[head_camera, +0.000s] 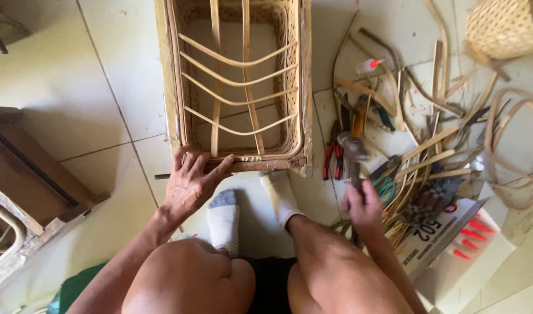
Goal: The person assembles a rectangular basket frame by hammering bamboo strips into a wooden mold, applying glue to the joints, and using pliers to adjust the strips. The person works on multiple basket frames placed on the floor.
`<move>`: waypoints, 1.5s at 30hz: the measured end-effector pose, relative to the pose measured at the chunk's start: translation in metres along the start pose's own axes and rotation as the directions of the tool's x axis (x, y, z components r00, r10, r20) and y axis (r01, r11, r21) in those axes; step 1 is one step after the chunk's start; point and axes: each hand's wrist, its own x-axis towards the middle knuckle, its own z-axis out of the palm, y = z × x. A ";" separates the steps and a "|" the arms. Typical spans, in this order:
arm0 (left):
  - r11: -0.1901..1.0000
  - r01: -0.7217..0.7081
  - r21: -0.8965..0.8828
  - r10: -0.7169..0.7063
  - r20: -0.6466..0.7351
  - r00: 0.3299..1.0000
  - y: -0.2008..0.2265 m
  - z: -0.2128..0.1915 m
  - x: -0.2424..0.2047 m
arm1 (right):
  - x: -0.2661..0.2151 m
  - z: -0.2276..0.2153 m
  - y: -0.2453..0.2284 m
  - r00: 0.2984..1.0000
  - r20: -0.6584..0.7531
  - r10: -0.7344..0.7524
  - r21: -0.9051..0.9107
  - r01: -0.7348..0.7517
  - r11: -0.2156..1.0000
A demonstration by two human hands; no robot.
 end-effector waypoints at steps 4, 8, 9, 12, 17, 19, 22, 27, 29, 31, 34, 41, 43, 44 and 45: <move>0.996 0.001 -0.090 -0.008 -0.080 0.997 -0.001 -0.001 0.005 | -0.003 0.011 -0.052 0.997 0.008 -0.081 -0.108 0.081 0.991; 0.997 -0.005 -0.082 -0.001 -0.067 0.998 -0.001 0.000 0.001 | 0.019 0.038 -0.072 0.978 0.111 -0.178 -0.353 0.206 0.912; 0.997 -0.011 -0.083 0.005 -0.077 0.997 -0.002 0.002 0.002 | 0.024 0.041 -0.075 0.985 0.128 -0.118 -0.417 0.162 0.895; 0.993 -0.021 -0.115 0.012 -0.084 0.996 -0.004 0.003 0.002 | 0.035 0.043 -0.085 0.860 0.057 -0.507 -0.463 0.472 0.750; 0.994 -0.011 -0.113 0.008 -0.027 1.000 -0.008 0.002 0.005 | 0.070 0.043 -0.100 0.947 0.136 -0.290 -0.433 0.320 0.843; 0.977 -0.003 -0.211 -0.010 -0.062 0.998 -0.007 0.000 -0.001 | 0.082 0.045 -0.103 0.958 0.135 -0.253 -0.429 0.286 0.856; 0.908 0.112 -0.404 -0.206 -0.199 0.958 -0.019 -0.003 -0.005 | 0.111 0.047 -0.114 0.932 0.166 -0.323 -0.437 0.363 0.823; 0.178 0.505 -0.845 -0.691 0.257 0.675 -0.061 0.004 0.000 | 0.143 0.053 -0.134 0.958 0.210 -0.194 -0.442 0.270 0.855; -0.048 0.484 -0.874 -0.671 0.388 0.632 -0.071 0.015 0.005 | 0.160 0.056 -0.147 0.942 0.160 -0.294 -0.475 0.335 0.814; -0.163 0.489 -0.857 -0.642 0.469 0.607 -0.082 0.022 0.009 | 0.178 0.059 -0.158 0.950 0.137 -0.280 -0.497 0.311 0.810; -0.170 0.548 -0.819 -0.637 0.516 0.573 -0.087 0.025 0.004 | 0.216 0.063 -0.168 0.965 0.155 -0.211 -0.474 0.260 0.841; -0.217 0.622 -0.752 -0.669 0.579 0.466 -0.088 0.021 0.013 | 0.284 0.075 -0.185 0.927 0.175 -0.332 -0.374 0.375 0.848; -0.220 0.598 -0.771 -0.669 0.565 0.482 -0.095 0.021 0.025 | 0.303 0.080 -0.199 0.944 0.162 -0.288 -0.352 0.328 0.877; -0.227 0.595 -0.771 -0.671 0.567 0.478 -0.094 0.021 0.026 | 0.305 0.083 -0.202 0.951 0.157 -0.267 -0.328 0.305 0.894; -0.233 0.593 -0.771 -0.673 0.568 0.474 -0.092 0.022 0.026 | 0.305 0.085 -0.205 0.957 0.154 -0.246 -0.304 0.282 0.910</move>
